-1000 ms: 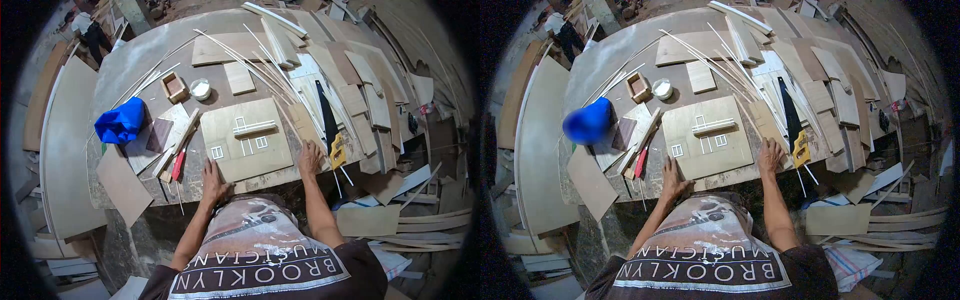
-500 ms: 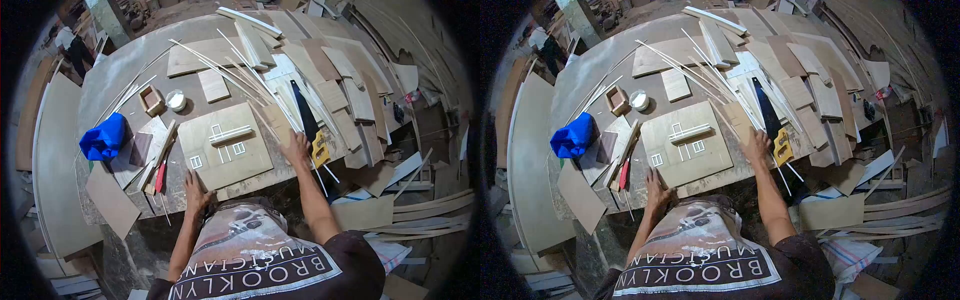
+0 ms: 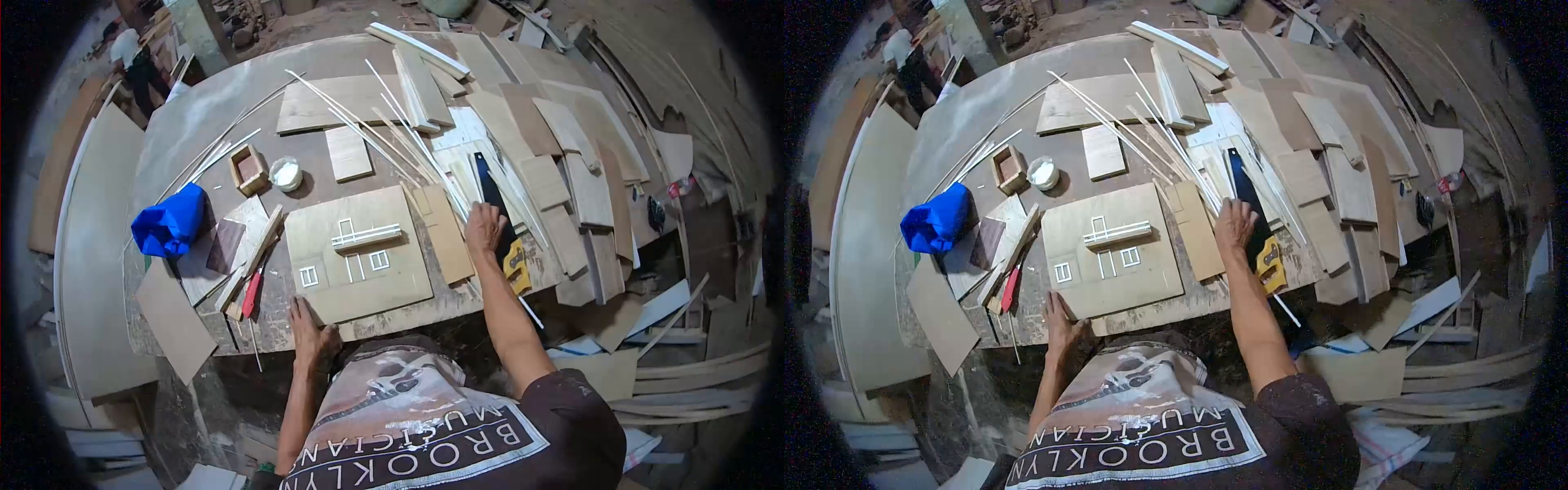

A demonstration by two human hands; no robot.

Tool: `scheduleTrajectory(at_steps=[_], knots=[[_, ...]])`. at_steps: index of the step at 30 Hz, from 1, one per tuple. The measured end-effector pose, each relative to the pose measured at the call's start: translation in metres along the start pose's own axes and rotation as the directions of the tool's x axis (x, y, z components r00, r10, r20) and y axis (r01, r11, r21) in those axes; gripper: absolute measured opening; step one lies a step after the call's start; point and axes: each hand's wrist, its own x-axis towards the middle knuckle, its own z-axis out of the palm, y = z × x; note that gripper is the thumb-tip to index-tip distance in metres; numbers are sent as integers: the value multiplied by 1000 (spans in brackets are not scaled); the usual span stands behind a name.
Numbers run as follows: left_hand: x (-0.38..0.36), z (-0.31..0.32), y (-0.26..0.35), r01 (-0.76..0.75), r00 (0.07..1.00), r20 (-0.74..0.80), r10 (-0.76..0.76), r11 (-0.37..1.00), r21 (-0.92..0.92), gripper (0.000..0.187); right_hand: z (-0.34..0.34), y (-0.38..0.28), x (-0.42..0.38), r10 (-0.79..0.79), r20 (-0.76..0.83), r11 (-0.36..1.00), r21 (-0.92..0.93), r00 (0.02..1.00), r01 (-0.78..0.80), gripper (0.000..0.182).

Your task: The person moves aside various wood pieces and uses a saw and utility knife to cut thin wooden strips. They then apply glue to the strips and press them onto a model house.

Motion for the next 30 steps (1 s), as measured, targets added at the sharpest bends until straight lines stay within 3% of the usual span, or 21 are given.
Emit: scheduleTrajectory(at_steps=[1,3,8,9,12,14,16,17,19,20,22,24,26,28,29,30], knots=[[-5,5,-4,9,999,-40,-9,1000,-7,108,-1,1,4,43,-72,999,-13,996,-44,12],[-12,13,-5,4,993,-118,-4,1000,-8,104,6,10,17,58,-52,998,-16,997,-59,14],[-21,16,12,96,986,-132,-101,994,-47,97,28,18,38,71,11,995,-74,997,-70,12],[-23,13,15,93,985,-135,-104,992,-81,94,43,22,37,25,-43,996,-86,999,-29,14],[-27,16,21,127,979,-157,-128,992,-13,89,37,16,43,81,-87,996,-36,993,-85,13],[-30,15,23,129,977,-168,-132,991,-27,88,33,10,54,80,-61,997,-12,995,-80,11],[-30,17,22,116,978,-172,-122,992,-42,88,19,-3,76,75,-226,988,148,971,-42,11],[-30,20,19,117,980,-159,-116,993,-5,88,13,-11,93,109,-211,974,216,971,-63,11],[-29,21,17,139,982,-134,-132,990,40,90,-17,-30,133,110,-446,886,449,888,116,12],[-28,22,16,138,983,-131,-132,989,43,90,-39,-42,151,152,-478,840,523,865,142,11],[-26,22,13,124,985,-126,-115,990,66,89,-76,-54,188,125,-645,806,510,754,302,12],[-27,14,14,98,987,-131,-89,993,66,87,-127,-67,205,169,-600,742,599,782,299,15],[-25,6,12,73,994,-78,-71,997,25,83,-182,-93,199,124,-477,589,741,870,323,15],[-25,-4,14,13,993,-115,-5,998,68,78,-188,-105,182,2,-499,649,660,867,378,16],[-23,-11,14,0,996,-89,2,1000,19,76,-190,-115,161,-28,-488,607,685,873,402,19],[-21,-17,11,-11,998,-63,9,999,-32,74,-185,-122,136,-60,-354,648,697,933,306,21]])
